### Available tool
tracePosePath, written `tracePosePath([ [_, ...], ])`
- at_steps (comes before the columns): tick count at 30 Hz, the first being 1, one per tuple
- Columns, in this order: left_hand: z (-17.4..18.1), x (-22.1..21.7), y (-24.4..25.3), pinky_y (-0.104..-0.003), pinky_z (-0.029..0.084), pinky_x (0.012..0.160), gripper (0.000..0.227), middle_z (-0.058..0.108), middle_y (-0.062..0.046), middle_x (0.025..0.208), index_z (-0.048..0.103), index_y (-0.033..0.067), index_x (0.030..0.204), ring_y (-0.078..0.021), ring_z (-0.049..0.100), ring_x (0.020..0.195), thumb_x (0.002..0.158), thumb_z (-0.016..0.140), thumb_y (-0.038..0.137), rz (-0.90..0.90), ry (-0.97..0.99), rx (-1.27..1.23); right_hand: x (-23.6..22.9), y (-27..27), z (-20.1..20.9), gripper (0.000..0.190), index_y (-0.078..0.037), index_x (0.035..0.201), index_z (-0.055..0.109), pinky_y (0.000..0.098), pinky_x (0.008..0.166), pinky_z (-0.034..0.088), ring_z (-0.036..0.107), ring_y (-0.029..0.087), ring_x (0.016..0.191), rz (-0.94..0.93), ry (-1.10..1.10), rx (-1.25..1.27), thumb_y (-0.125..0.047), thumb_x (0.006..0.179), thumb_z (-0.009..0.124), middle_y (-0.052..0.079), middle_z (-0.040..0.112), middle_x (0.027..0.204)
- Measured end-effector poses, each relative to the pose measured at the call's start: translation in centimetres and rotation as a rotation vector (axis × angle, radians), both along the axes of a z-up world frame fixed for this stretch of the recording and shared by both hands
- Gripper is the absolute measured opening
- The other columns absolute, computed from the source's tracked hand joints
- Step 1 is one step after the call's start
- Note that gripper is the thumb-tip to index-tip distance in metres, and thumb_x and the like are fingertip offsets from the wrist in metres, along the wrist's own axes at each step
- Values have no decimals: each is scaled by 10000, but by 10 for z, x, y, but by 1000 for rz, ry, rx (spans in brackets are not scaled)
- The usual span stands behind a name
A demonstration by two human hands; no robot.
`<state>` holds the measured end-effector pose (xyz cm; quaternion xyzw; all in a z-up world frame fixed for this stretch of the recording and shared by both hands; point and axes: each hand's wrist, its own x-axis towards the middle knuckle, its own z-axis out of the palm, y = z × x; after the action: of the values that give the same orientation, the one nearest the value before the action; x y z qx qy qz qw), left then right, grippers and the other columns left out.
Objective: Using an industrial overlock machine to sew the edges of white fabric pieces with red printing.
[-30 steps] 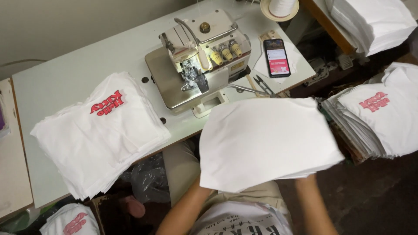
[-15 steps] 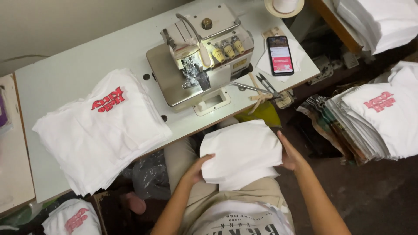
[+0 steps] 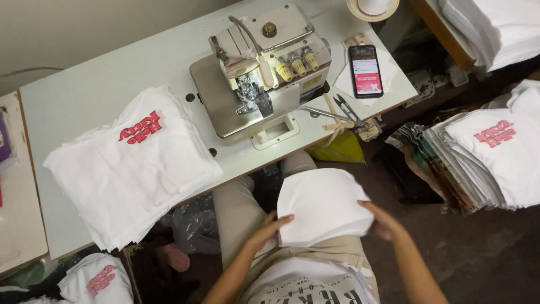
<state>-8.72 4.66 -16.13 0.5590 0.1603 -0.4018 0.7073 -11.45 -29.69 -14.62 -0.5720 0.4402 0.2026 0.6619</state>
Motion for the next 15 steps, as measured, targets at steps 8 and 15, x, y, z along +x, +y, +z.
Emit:
tracePosePath([
  [8, -9, -8, -21, -377, 616, 823, 511, 793, -135, 1078, 719, 42, 1247, -249, 746, 922, 795, 815, 263, 263, 365, -128, -12, -32, -93, 416, -52, 1257, 672, 454, 883, 525, 669, 276, 991, -194, -93, 427, -299, 923, 658, 151, 725, 1146],
  [15, 43, 39, -10, -273, 548, 907, 842, 674, -40, 1388, 495, 212, 1520, -171, 666, 1157, 720, 728, 334, 132, -83, 135, 16, -31, -6, 401, -29, 1276, 617, 471, 855, 478, 633, 345, 1031, -170, -235, 240, -197, 913, 656, 205, 690, 1177],
])
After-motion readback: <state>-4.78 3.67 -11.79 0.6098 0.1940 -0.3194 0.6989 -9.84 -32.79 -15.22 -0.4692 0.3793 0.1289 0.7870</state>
